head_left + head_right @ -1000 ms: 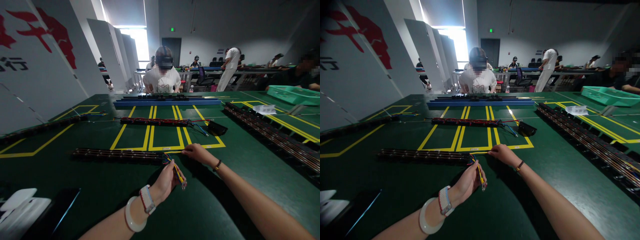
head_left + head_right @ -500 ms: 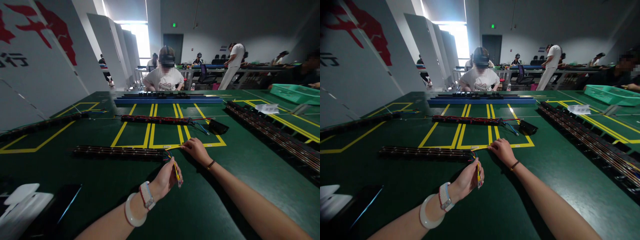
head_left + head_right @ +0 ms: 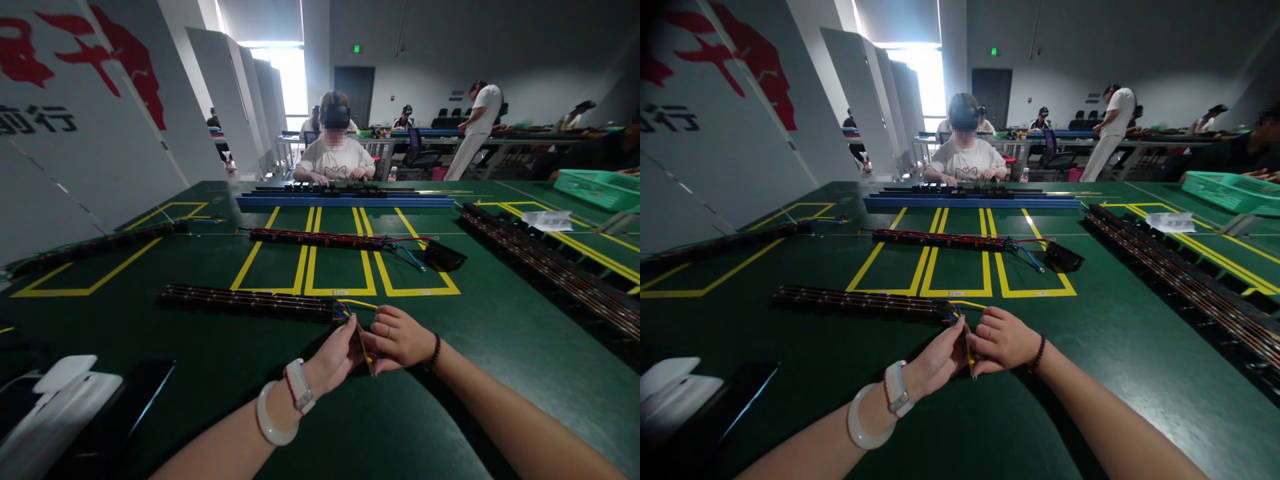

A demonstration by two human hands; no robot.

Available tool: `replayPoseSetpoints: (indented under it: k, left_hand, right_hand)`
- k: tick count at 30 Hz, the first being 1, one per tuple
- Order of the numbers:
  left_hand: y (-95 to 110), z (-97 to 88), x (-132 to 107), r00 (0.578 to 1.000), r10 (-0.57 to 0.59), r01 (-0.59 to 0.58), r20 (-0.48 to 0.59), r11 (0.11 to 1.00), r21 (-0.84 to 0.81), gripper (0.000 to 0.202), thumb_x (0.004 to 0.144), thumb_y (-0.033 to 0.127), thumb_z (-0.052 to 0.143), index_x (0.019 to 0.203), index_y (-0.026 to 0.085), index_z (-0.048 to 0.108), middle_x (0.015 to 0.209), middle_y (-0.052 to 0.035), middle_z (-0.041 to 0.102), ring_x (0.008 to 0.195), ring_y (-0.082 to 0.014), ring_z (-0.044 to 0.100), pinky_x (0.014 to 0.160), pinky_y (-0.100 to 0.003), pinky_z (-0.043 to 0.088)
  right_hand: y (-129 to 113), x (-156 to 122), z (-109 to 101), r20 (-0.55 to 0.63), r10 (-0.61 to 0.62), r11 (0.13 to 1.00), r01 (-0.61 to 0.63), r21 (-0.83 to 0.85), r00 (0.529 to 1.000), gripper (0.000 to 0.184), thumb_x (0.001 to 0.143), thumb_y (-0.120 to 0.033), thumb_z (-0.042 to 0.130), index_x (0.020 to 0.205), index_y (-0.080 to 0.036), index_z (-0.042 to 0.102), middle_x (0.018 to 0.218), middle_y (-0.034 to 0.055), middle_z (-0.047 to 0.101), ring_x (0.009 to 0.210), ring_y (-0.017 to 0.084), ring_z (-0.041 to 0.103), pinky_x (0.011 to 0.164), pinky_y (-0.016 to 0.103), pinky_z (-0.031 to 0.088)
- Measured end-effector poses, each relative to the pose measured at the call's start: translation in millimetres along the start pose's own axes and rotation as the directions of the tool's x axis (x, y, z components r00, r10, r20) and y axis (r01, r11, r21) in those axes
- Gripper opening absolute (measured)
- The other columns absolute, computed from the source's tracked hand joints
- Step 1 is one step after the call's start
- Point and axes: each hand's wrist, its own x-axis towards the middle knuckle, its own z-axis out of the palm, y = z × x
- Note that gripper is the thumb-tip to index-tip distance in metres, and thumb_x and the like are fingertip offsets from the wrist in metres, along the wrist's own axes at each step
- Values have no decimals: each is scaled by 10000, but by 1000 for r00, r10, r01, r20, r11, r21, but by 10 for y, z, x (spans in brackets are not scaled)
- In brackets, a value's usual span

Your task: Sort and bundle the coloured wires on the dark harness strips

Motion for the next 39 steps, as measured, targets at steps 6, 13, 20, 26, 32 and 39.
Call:
replayPoseSetpoints:
  k: [6, 13, 20, 26, 32, 39]
  left_hand:
    - [10, -8, 4, 999, -14, 14, 30, 1000, -26, 220, 893, 336, 497, 759, 162, 492, 670, 17, 554, 616, -85, 554, 626, -211, 444]
    - [-43, -74, 94, 999, -9, 12, 43, 997, -71, 209, 878, 346, 526, 781, 165, 484, 662, 28, 542, 571, -72, 530, 575, -198, 424]
    - [11, -4, 9, 992, 17, -17, 129, 1000, 3, 321, 933, 377, 380, 790, 133, 531, 770, -77, 643, 740, -155, 634, 778, -324, 478]
    - [-13, -19, -8, 992, 33, -36, 124, 999, 18, 310, 941, 352, 302, 780, 161, 486, 785, -112, 668, 813, -216, 668, 818, -388, 477]
    - [-54, 18, 2, 992, 42, -59, 116, 987, 151, 232, 916, 317, 386, 788, 161, 500, 736, -122, 670, 766, -235, 669, 797, -403, 480]
    - [-29, -25, -57, 995, 83, -89, 59, 992, 94, 161, 839, 150, 474, 935, 159, 603, 980, -86, 663, 928, -220, 624, 824, -354, 476]
  right_hand:
    - [17, -31, -24, 43, -16, 999, 18, -44, 999, 357, 908, -410, 416, 1053, -136, 593, 745, 62, 594, 683, 169, 523, 748, 358, 432]
    - [-3, -12, -21, 97, -87, 990, 97, -102, 991, 247, 917, -202, 407, 1095, -149, 570, 819, 61, 641, 723, 156, 566, 751, 342, 459]
    - [27, -57, 36, -65, 170, 983, -164, 79, 983, 246, 923, -170, 371, 1115, -167, 524, 884, 82, 655, 829, 165, 595, 789, 346, 492]
    - [-9, 38, 72, -90, 593, 761, -520, 388, 800, 158, 936, -197, 396, 1021, -200, 530, 914, 71, 631, 833, 148, 603, 725, 286, 501]
    - [52, 428, -62, 16, 620, 727, -582, 364, 785, 201, 955, -273, 375, 908, -180, 546, 890, 75, 633, 831, 162, 594, 721, 288, 482]
    - [44, 1412, 217, 168, 436, 895, -445, 23, 884, 220, 962, -260, 380, 879, -155, 555, 810, 84, 615, 761, 187, 569, 707, 307, 440]
